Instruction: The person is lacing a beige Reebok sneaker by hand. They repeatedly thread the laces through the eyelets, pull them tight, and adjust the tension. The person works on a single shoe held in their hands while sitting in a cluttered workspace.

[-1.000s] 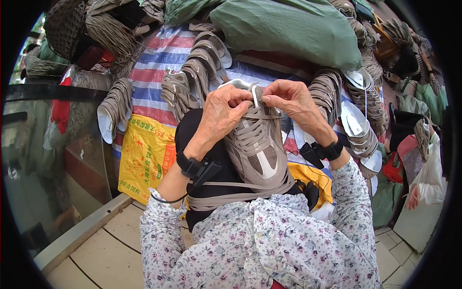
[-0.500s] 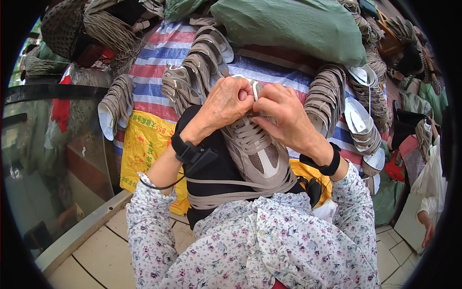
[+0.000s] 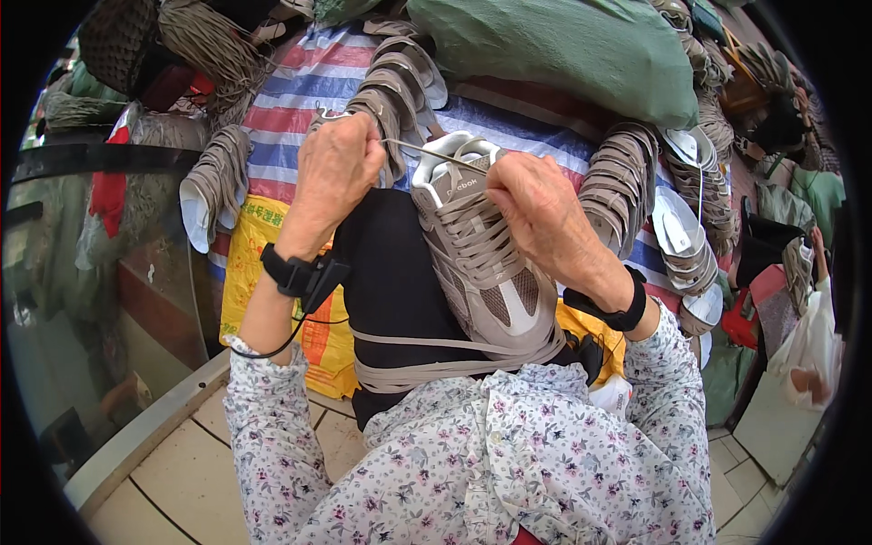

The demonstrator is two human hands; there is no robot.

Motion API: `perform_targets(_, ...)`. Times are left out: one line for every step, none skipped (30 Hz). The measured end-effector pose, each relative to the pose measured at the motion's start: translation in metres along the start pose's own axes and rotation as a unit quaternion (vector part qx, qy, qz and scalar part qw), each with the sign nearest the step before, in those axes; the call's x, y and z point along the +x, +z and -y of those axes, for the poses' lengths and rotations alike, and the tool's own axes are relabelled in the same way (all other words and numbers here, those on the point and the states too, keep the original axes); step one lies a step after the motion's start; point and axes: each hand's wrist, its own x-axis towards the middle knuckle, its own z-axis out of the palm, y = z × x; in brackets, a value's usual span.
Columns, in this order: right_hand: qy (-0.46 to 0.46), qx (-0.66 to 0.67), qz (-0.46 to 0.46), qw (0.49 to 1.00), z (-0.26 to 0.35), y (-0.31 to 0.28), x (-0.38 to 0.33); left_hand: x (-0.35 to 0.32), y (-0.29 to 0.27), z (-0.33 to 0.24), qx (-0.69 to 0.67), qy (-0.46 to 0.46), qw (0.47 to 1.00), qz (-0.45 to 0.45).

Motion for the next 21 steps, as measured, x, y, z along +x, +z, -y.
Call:
perform_targets(0.025,0.041,0.011,0.999,0.001,-0.003,0.002,-0.005,-0.004,0.003,0.006,-0.005,1.0,0.001)
perform_targets(0.05,0.082,0.021,0.995,0.001,-0.006,0.002,-0.01,-0.007,0.006,0.012,-0.009,1.0,0.001)
perform_targets(0.076,0.122,0.032,0.989,0.001,-0.008,0.003,-0.015,-0.01,0.009,0.018,-0.013,1.0,0.002)
perform_targets(0.088,0.141,0.023,0.986,-0.001,-0.008,0.003,-0.02,-0.013,0.012,0.026,-0.014,1.0,-0.005)
perform_targets(0.114,0.182,0.025,0.976,-0.002,-0.007,0.004,-0.026,-0.015,0.017,0.035,-0.014,0.999,-0.012)
perform_targets(0.139,0.222,0.027,0.965,-0.004,-0.006,0.005,-0.032,-0.017,0.022,0.044,-0.015,0.999,-0.018)
perform_targets(0.163,0.26,0.029,0.951,-0.006,-0.006,0.006,-0.039,-0.018,0.029,0.06,-0.017,0.998,-0.028)
perform_targets(0.193,0.308,0.036,0.931,-0.011,-0.005,0.006,-0.046,-0.018,0.038,0.075,-0.017,0.996,-0.037)
perform_targets(0.213,0.352,0.04,0.911,-0.015,-0.007,0.007,-0.053,-0.021,0.044,0.091,-0.017,0.995,-0.046)
perform_targets(0.233,0.394,0.043,0.888,-0.019,-0.008,0.008,-0.058,-0.023,0.048,0.088,-0.038,0.995,-0.038)
perform_targets(0.253,0.436,0.046,0.863,-0.023,-0.01,0.008,-0.064,-0.025,0.05,0.086,-0.058,0.994,-0.03)
perform_targets(0.25,0.44,0.059,0.86,-0.028,-0.013,0.007,-0.07,-0.028,0.053,0.083,-0.078,0.993,-0.022)
perform_targets(0.254,0.455,0.062,0.852,-0.028,-0.016,0.007,-0.076,-0.029,0.057,0.085,-0.092,0.992,-0.025)
perform_targets(0.256,0.47,0.067,0.842,-0.028,-0.019,0.009,-0.084,-0.031,0.062,0.087,-0.109,0.99,-0.028)
perform_targets(0.259,0.485,0.072,0.832,-0.028,-0.021,0.01,-0.092,-0.033,0.067,0.089,-0.125,0.988,-0.03)
perform_targets(0.242,0.502,0.07,0.827,-0.03,-0.021,0.01,-0.1,-0.034,0.073,0.103,-0.133,0.985,-0.032)
perform_targets(0.242,0.497,0.076,0.83,-0.03,-0.021,0.01,-0.106,-0.035,0.077,0.103,-0.142,0.984,-0.029)
perform_targets(0.242,0.491,0.08,0.833,-0.03,-0.02,0.01,-0.112,-0.036,0.079,0.103,-0.15,0.983,-0.027)
perform_targets(0.242,0.486,0.086,0.835,-0.03,-0.02,0.01,-0.117,-0.036,0.078,0.103,-0.16,0.981,-0.024)
perform_targets(0.24,0.505,0.097,0.824,-0.032,-0.02,0.009,-0.12,-0.036,0.075,0.093,-0.159,0.983,-0.019)
perform_targets(0.243,0.473,0.078,0.843,-0.032,-0.023,0.008,-0.119,-0.034,0.073,0.08,-0.161,0.983,-0.02)
